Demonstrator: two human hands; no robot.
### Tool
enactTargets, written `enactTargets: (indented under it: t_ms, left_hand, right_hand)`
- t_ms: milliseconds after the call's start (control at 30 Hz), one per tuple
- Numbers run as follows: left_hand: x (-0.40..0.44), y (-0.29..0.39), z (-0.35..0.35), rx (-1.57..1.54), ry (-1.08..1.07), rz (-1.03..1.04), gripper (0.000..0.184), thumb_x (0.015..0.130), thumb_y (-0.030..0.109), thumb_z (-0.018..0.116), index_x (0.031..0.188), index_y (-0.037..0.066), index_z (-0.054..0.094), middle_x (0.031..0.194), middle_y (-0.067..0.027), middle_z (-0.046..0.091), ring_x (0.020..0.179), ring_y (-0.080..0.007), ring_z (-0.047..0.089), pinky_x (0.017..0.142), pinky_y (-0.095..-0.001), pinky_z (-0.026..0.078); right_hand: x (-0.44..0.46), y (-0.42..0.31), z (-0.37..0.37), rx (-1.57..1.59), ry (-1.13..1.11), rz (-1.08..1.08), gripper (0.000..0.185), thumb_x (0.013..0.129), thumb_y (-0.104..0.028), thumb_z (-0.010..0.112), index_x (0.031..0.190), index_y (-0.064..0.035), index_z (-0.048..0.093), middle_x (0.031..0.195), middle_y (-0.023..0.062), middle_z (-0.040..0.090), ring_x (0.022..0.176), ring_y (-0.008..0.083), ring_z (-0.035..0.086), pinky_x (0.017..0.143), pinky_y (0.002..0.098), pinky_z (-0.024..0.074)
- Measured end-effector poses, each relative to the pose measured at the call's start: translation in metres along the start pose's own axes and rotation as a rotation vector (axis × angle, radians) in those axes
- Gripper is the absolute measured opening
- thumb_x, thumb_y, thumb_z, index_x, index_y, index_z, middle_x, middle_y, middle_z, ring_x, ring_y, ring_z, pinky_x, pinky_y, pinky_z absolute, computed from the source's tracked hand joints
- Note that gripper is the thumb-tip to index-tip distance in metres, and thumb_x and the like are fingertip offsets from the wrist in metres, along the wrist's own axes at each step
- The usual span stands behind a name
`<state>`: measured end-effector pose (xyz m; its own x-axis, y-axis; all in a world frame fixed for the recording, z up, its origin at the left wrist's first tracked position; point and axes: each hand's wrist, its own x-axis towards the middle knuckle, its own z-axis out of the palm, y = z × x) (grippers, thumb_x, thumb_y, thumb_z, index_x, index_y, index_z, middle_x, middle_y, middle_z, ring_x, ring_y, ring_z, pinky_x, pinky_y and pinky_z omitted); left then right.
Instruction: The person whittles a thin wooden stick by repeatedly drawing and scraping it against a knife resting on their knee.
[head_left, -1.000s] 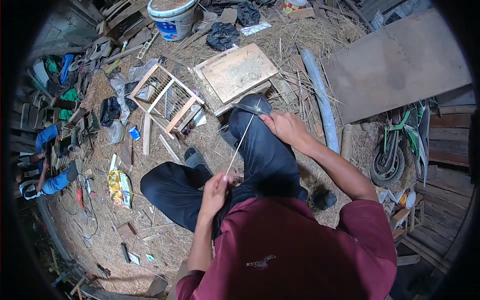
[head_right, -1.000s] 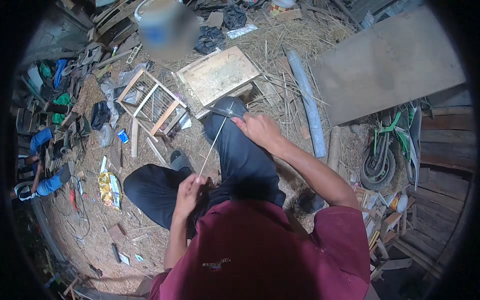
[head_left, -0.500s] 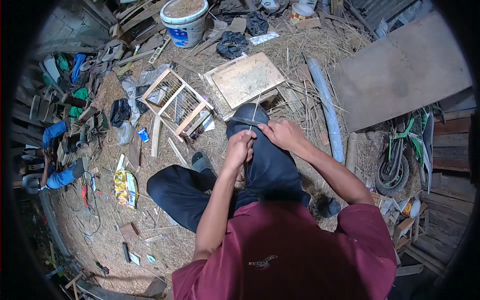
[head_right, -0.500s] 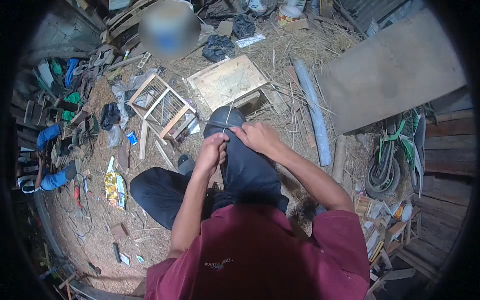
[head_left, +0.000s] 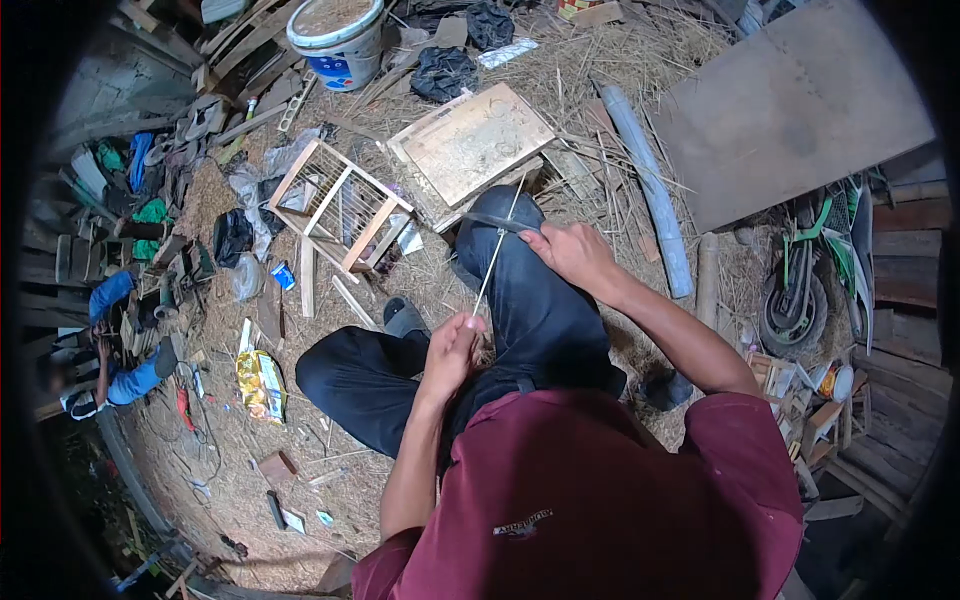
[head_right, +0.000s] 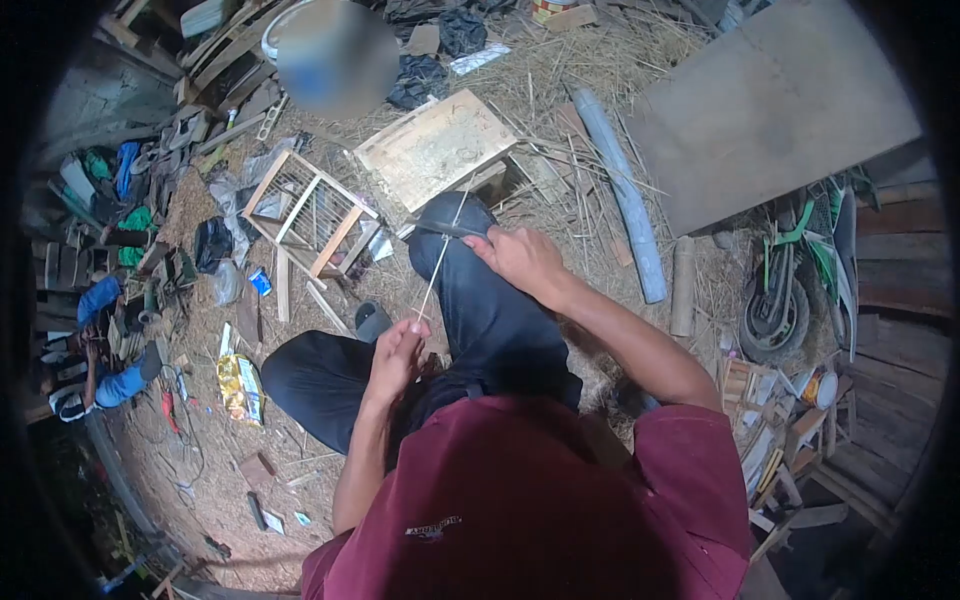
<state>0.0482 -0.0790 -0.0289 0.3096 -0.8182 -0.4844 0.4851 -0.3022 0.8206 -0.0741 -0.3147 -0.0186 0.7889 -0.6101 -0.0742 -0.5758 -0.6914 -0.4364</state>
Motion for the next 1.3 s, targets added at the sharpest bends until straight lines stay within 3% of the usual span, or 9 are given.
enactTargets:
  t_ms: [400, 533, 600, 700, 800, 933, 1133, 1200, 1300]
  left_hand:
    - [-0.081, 0.014, -0.060, 0.210, 0.199, -0.035, 0.022, 0.103, 0.022, 0.047, 0.091, 0.008, 0.059, 0.059, 0.0089, 0.041, 0.046, 0.0011, 0.032, 0.042, -0.0190, 0.023]
    - [0.005, -0.004, -0.025, 0.498, 0.288, 0.459, 0.023, 0.100, 0.018, 0.048, 0.093, 0.000, 0.061, 0.067, -0.0021, 0.058, 0.058, -0.0110, 0.052, 0.053, -0.0302, 0.040]
    - [0.040, 0.026, 0.007, 0.724, 0.261, 0.317, 0.022, 0.098, 0.016, 0.048, 0.092, 0.000, 0.061, 0.070, -0.0137, 0.063, 0.061, -0.0224, 0.062, 0.058, -0.0385, 0.045]
    - [0.066, 0.043, 0.030, 0.856, 0.354, 0.338, 0.020, 0.097, 0.015, 0.047, 0.092, 0.001, 0.060, 0.073, -0.0208, 0.062, 0.067, -0.0317, 0.066, 0.061, -0.0414, 0.047]
    - [0.053, 0.043, 0.019, 0.850, 0.318, 0.343, 0.020, 0.097, 0.014, 0.045, 0.090, 0.001, 0.059, 0.073, -0.0226, 0.062, 0.070, -0.0391, 0.064, 0.062, -0.0436, 0.047]
    - [0.021, 0.032, 0.013, 0.813, 0.283, 0.294, 0.018, 0.096, 0.011, 0.046, 0.090, 0.001, 0.058, 0.071, -0.0206, 0.061, 0.068, -0.0398, 0.063, 0.061, -0.0435, 0.047]
    - [-0.047, 0.002, -0.021, 0.703, 0.244, 0.215, 0.019, 0.099, 0.015, 0.048, 0.091, 0.002, 0.059, 0.064, -0.0111, 0.056, 0.055, -0.0098, 0.051, 0.051, -0.0305, 0.040]
    - [-0.064, 0.002, -0.028, 0.646, 0.244, 0.230, 0.016, 0.099, 0.011, 0.049, 0.091, 0.003, 0.060, 0.063, -0.0038, 0.053, 0.054, -0.0046, 0.044, 0.048, -0.0252, 0.034]
    - [-0.078, 0.011, -0.026, 0.697, 0.238, 0.221, 0.015, 0.099, 0.011, 0.050, 0.091, 0.002, 0.060, 0.064, -0.0035, 0.053, 0.053, -0.0044, 0.042, 0.048, -0.0249, 0.033]
  right_hand:
    - [-0.003, 0.010, 0.008, 0.108, 0.058, 0.122, 0.060, 0.097, -0.054, 0.042, 0.083, -0.0001, 0.064, 0.067, 0.0274, 0.063, 0.068, 0.0468, 0.064, 0.062, 0.0539, 0.0514]
    - [-0.007, 0.000, 0.011, 0.095, 0.112, 0.005, 0.055, 0.097, -0.052, 0.045, 0.079, -0.0035, 0.063, 0.061, 0.0244, 0.060, 0.061, 0.0452, 0.063, 0.056, 0.0541, 0.0489]
    - [-0.008, -0.009, 0.005, 0.050, 0.054, -0.042, 0.053, 0.096, -0.052, 0.048, 0.079, -0.0046, 0.064, 0.060, 0.0237, 0.060, 0.061, 0.0448, 0.063, 0.055, 0.0539, 0.0493]
    - [-0.002, -0.015, 0.002, -0.008, -0.026, -0.064, 0.058, 0.094, -0.058, 0.045, 0.084, -0.0055, 0.067, 0.062, 0.0246, 0.062, 0.063, 0.0447, 0.065, 0.057, 0.0542, 0.0515]
    - [0.002, -0.013, 0.015, -0.033, -0.014, -0.116, 0.059, 0.095, -0.058, 0.043, 0.082, -0.0052, 0.068, 0.062, 0.0246, 0.063, 0.064, 0.0442, 0.065, 0.058, 0.0532, 0.0528]
    - [-0.001, -0.017, 0.005, -0.014, -0.028, -0.026, 0.058, 0.096, -0.056, 0.044, 0.082, -0.0041, 0.067, 0.062, 0.0250, 0.062, 0.064, 0.0444, 0.065, 0.058, 0.0529, 0.0529]
    - [-0.004, -0.001, 0.011, 0.000, 0.016, 0.030, 0.054, 0.097, -0.051, 0.046, 0.083, -0.0029, 0.064, 0.061, 0.0252, 0.060, 0.060, 0.0449, 0.063, 0.053, 0.0528, 0.0500]
    - [-0.007, 0.000, 0.012, -0.010, 0.028, 0.038, 0.053, 0.097, -0.051, 0.045, 0.084, -0.0028, 0.063, 0.060, 0.0250, 0.060, 0.060, 0.0448, 0.063, 0.053, 0.0528, 0.0496]
    - [-0.011, -0.003, 0.009, -0.014, 0.024, 0.065, 0.054, 0.098, -0.051, 0.044, 0.086, -0.0025, 0.063, 0.062, 0.0255, 0.061, 0.062, 0.0452, 0.064, 0.055, 0.0531, 0.0503]
